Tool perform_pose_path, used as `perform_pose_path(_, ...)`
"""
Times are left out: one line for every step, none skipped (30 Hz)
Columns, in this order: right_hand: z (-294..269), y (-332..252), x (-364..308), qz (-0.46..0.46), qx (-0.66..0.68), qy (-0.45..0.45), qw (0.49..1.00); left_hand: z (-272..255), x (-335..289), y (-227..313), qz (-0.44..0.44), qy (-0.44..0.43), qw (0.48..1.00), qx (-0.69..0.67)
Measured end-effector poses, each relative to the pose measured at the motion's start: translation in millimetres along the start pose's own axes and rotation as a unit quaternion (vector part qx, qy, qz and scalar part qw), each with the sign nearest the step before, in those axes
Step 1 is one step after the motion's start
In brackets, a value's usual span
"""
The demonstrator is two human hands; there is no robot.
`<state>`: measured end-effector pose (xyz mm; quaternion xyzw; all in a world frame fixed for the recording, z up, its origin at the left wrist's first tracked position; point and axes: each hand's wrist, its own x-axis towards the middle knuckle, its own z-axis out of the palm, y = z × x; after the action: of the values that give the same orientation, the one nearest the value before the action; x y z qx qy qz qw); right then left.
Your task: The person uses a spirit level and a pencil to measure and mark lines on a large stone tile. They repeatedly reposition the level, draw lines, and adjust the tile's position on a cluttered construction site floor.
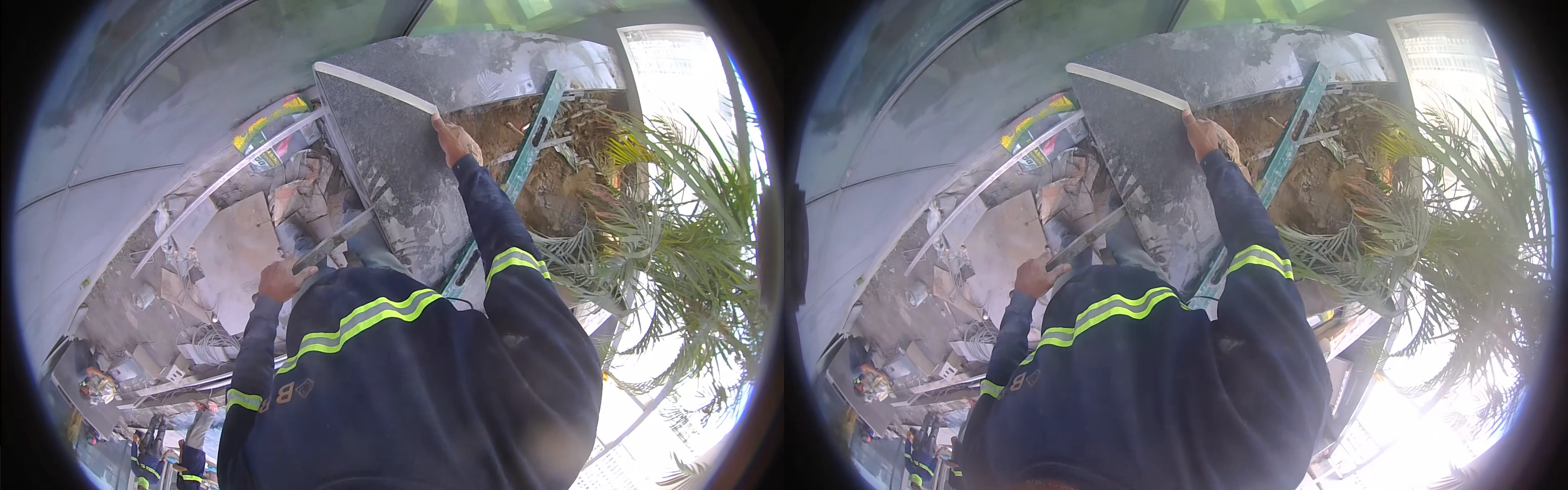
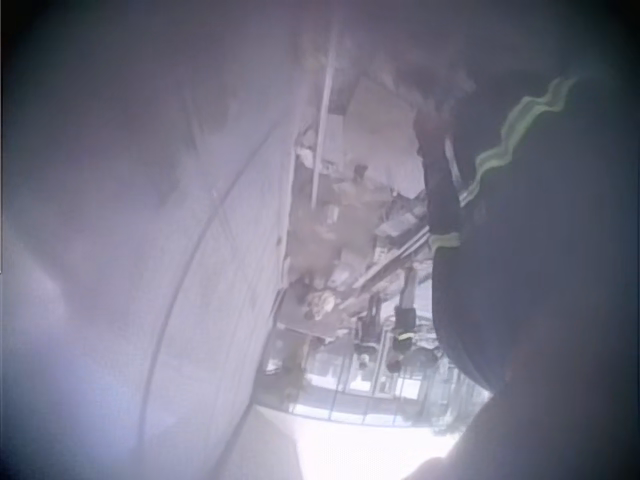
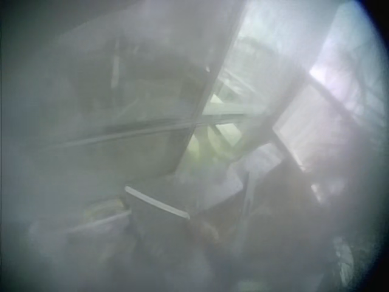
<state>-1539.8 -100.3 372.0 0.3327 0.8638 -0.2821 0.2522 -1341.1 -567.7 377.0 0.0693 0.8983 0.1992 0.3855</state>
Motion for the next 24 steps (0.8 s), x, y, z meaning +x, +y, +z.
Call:
perform_pose_path(1.4, 0.3, -4.5, 0.009, 0.000, -0.009, 1.000, 1.8, 4.7, -3.6, 0.002, -0.001, 1.000, 0.005)
perform_pose_path(0.1, -1.9, -5.1, 0.011, 0.018, -0.002, 1.000, 3.4, 12.4, -7.2, 0.004, -0.002, 1.000, 0.010)
perform_pose_path(-1.7, -3.9, -5.1, 0.012, 0.023, 0.000, 1.000, 6.2, 17.5, -10.5, 0.006, -0.004, 1.000, 0.015)
perform_pose_path(-1.4, -3.8, -7.2, 0.015, 0.028, -0.001, 1.000, 11.9, 21.8, -18.7, 0.022, 0.009, 1.000, 0.001)
perform_pose_path(-2.8, -7.4, -8.9, 0.014, 0.019, -0.008, 1.000, 17.5, 26.9, -27.2, 0.037, 0.023, 0.999, -0.014)
perform_pose_path(-2.6, -10.9, -11.4, 0.014, 0.022, -0.005, 1.000, 22.5, 32.0, -36.0, 0.052, 0.038, 0.998, -0.028)
perform_pose_path(-4.8, -12.5, -15.7, 0.016, 0.022, -0.001, 1.000, 27.0, 39.6, -40.7, 0.059, 0.022, 0.998, -0.021)
perform_pose_path(-6.2, -20.5, -22.3, 0.015, 0.034, 0.010, 0.999, 25.1, 51.1, -43.2, 0.064, 0.010, 0.998, -0.013)
perform_pose_path(-4.3, -24.0, -24.6, 0.016, 0.045, 0.014, 0.999, 22.6, 61.9, -45.4, 0.068, -0.003, 0.998, -0.004)
perform_pose_path(-5.9, -24.9, -25.5, 0.018, 0.054, 0.021, 0.998, 22.8, 73.7, -39.5, 0.071, 0.000, 0.997, -0.007)
perform_pose_path(-7.3, -23.9, -25.4, 0.022, 0.061, 0.023, 0.998, 22.5, 85.9, -28.8, 0.075, 0.003, 0.997, -0.009)
perform_pose_path(-8.4, -23.2, -24.8, 0.025, 0.062, 0.021, 0.998, 22.0, 96.0, -17.6, 0.079, 0.006, 0.997, -0.010)
perform_pose_path(-10.1, -22.0, -23.0, 0.029, 0.062, 0.022, 0.997, 20.5, 107.3, -3.5, 0.092, 0.000, 0.995, -0.031)
perform_pose_path(-10.4, -20.0, -20.4, 0.034, 0.057, 0.021, 0.998, 18.2, 116.5, 11.4, 0.106, -0.007, 0.993, -0.051)
perform_pose_path(-10.0, -16.7, -19.6, 0.038, 0.061, 0.021, 0.997, 15.7, 124.2, 26.3, 0.120, -0.015, 0.990, -0.070)
perform_pose_path(-8.5, -15.4, -18.2, 0.039, 0.068, 0.019, 0.997, 15.2, 131.3, 35.6, 0.134, 0.000, 0.989, -0.063)
perform_pose_path(-7.1, -14.8, -16.2, 0.039, 0.075, 0.018, 0.996, 14.7, 137.6, 44.5, 0.148, 0.016, 0.987, -0.056)
perform_pose_path(-7.0, -13.2, -14.3, 0.031, 0.077, 0.016, 0.996, 12.8, 143.7, 51.6, 0.161, 0.032, 0.985, -0.049)
perform_pose_path(-5.5, -11.1, -10.1, 0.019, 0.081, 0.019, 0.996, 11.9, 151.7, 54.3, 0.160, 0.011, 0.986, -0.035)
perform_pose_path(-3.8, -9.8, -5.4, 0.007, 0.085, 0.022, 0.996, 11.0, 159.9, 57.2, 0.159, -0.008, 0.987, -0.021)
perform_pose_path(-1.2, -7.6, -2.3, -0.005, 0.090, 0.025, 0.996, 10.4, 165.7, 59.1, 0.156, -0.027, 0.987, -0.007)
perform_pose_path(2.4, -5.9, -0.9, -0.006, 0.098, 0.028, 0.995, 10.8, 166.4, 62.1, 0.161, -0.018, 0.987, -0.013)
perform_pose_path(5.6, -5.0, 1.3, -0.008, 0.106, 0.030, 0.994, 13.4, 165.2, 66.4, 0.164, -0.008, 0.986, -0.020)
perform_pose_path(9.6, -2.5, 1.6, -0.026, 0.131, 0.037, 0.990, 16.3, 163.1, 70.4, 0.167, 0.003, 0.986, -0.026)
